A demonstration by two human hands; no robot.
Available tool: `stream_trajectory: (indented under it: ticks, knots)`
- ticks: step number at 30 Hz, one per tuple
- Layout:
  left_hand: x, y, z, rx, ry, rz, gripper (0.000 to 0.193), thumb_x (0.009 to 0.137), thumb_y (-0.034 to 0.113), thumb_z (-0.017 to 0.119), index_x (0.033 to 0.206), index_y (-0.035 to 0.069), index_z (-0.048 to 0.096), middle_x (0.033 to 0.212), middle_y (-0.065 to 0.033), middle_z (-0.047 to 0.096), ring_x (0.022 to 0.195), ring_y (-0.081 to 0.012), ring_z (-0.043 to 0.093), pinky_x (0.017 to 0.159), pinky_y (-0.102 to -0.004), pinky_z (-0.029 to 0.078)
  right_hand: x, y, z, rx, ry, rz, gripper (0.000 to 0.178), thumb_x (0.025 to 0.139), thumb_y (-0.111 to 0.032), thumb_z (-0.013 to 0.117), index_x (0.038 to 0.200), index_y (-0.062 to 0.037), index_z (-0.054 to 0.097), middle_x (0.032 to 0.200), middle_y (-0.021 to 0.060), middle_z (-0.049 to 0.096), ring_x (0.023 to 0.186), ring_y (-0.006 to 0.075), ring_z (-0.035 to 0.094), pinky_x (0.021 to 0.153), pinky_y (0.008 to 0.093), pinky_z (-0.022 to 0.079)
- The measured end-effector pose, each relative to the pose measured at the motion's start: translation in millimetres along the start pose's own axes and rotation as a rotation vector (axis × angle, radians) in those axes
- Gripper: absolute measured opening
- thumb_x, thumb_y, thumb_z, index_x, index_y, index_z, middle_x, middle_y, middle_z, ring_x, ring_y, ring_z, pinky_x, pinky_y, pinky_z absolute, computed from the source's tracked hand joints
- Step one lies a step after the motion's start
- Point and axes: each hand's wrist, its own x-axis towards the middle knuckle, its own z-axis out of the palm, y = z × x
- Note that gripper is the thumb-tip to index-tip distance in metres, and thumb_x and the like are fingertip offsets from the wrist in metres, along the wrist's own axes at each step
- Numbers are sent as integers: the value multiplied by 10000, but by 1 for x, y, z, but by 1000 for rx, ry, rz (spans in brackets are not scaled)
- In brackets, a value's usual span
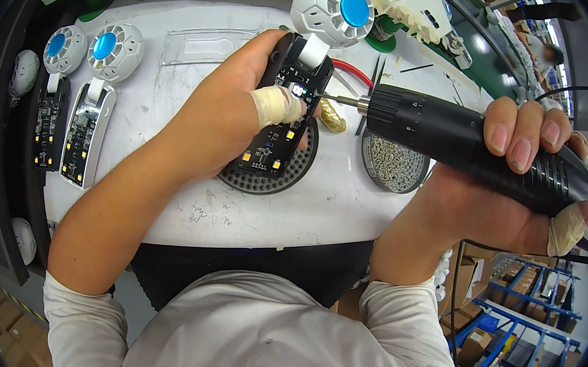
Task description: Assembling and soldering components of an electronic device at a factory workstation.
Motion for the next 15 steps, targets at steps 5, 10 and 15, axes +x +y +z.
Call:
stream_trajectory:
  ticks: [5,10,15]
  knots:
    - [-1,2,-3,-53,-65,-18,516,752,74,598,1239,0,444,959,-129,607,724,-182,622,655,-310,539,0,-2,0,0,29,3,487,826,-456,641,1003,-23,506,921,86,459,724,167,539,654,327,465]
    - [1,2,-4,-50,-79,3,640,720,156,659,1293,-4,422,979,-152,609,701,-192,635,644,-293,550,1,-2,0,17,78,-17,478,812,-441,658,994,-29,502,908,82,455,700,163,536,639,325,466]
    - [-1,2,-4,-65,-101,17,461,757,35,567,1202,-5,454,928,-121,610,721,-182,619,667,-309,529,0,-2,2,-6,111,-34,475,802,-427,667,1000,-28,502,900,80,454,685,164,535,628,324,467]
